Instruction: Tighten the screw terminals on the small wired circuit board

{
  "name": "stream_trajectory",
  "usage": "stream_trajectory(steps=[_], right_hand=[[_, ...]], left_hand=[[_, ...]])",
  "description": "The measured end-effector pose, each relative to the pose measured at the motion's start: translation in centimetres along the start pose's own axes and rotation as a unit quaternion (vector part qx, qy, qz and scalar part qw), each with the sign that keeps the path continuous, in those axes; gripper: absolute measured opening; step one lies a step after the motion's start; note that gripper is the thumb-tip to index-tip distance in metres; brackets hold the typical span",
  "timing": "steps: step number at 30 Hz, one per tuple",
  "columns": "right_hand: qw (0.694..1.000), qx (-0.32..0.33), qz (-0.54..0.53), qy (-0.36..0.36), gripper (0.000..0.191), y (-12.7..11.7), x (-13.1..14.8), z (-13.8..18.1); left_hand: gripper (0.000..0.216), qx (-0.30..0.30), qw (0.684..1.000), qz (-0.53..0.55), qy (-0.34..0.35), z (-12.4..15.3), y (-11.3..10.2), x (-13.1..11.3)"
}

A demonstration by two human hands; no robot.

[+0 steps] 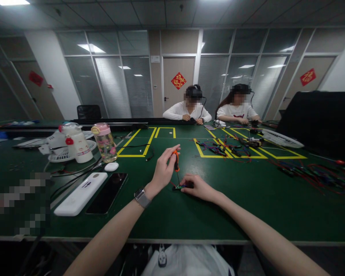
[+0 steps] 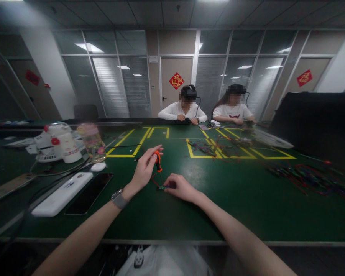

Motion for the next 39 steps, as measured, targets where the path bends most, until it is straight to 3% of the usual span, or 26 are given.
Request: stream_trajectory(steps=[7,15,23,30,36,39], right_hand=[[1.0,-0.002,0.006,0.009,0.011,0.2,-0.3,0.0],[1.0,-0.012,-0.005,0.005,0.009,0.2,-0.3,0.1],[1.0,-0.021,0.002,0.011,0.008,0.4,-0.5,0.2],[1.0,-0.025,0.004,0.008,0.009,0.4,-0.2,0.3],[1.0,-0.022,0.011,0.004,0.009,0.4,-0.1,0.3],[0.999,-0.024,0.017,-0.016,0.01,0.2,0.3,0.3]], left_hand=[[0.018,-0.063,0.993,-0.087,0.05,0.1,-0.4,-0.5],[0.037,0.035,0.999,-0.015,0.015,-0.3,0.4,-0.3],[0.02,-0.036,0.992,-0.119,0.035,-0.5,0.0,-0.7],[0.036,0.036,0.998,-0.039,0.027,-0.6,0.5,-0.6],[0.016,-0.003,0.997,-0.069,0.04,-0.4,0.5,-1.1],[0.02,0.015,0.997,-0.058,0.043,-0.1,0.7,-1.4]])
Point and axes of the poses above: each hand's wrist, its own z-axis away from the middle knuckle, its own y-axis out of the palm, x = y × z, the point moved 4 cm from there along -z, towards the middle knuckle, and after that the axes turned 11 degrees about -x, right-handed, at the moved point
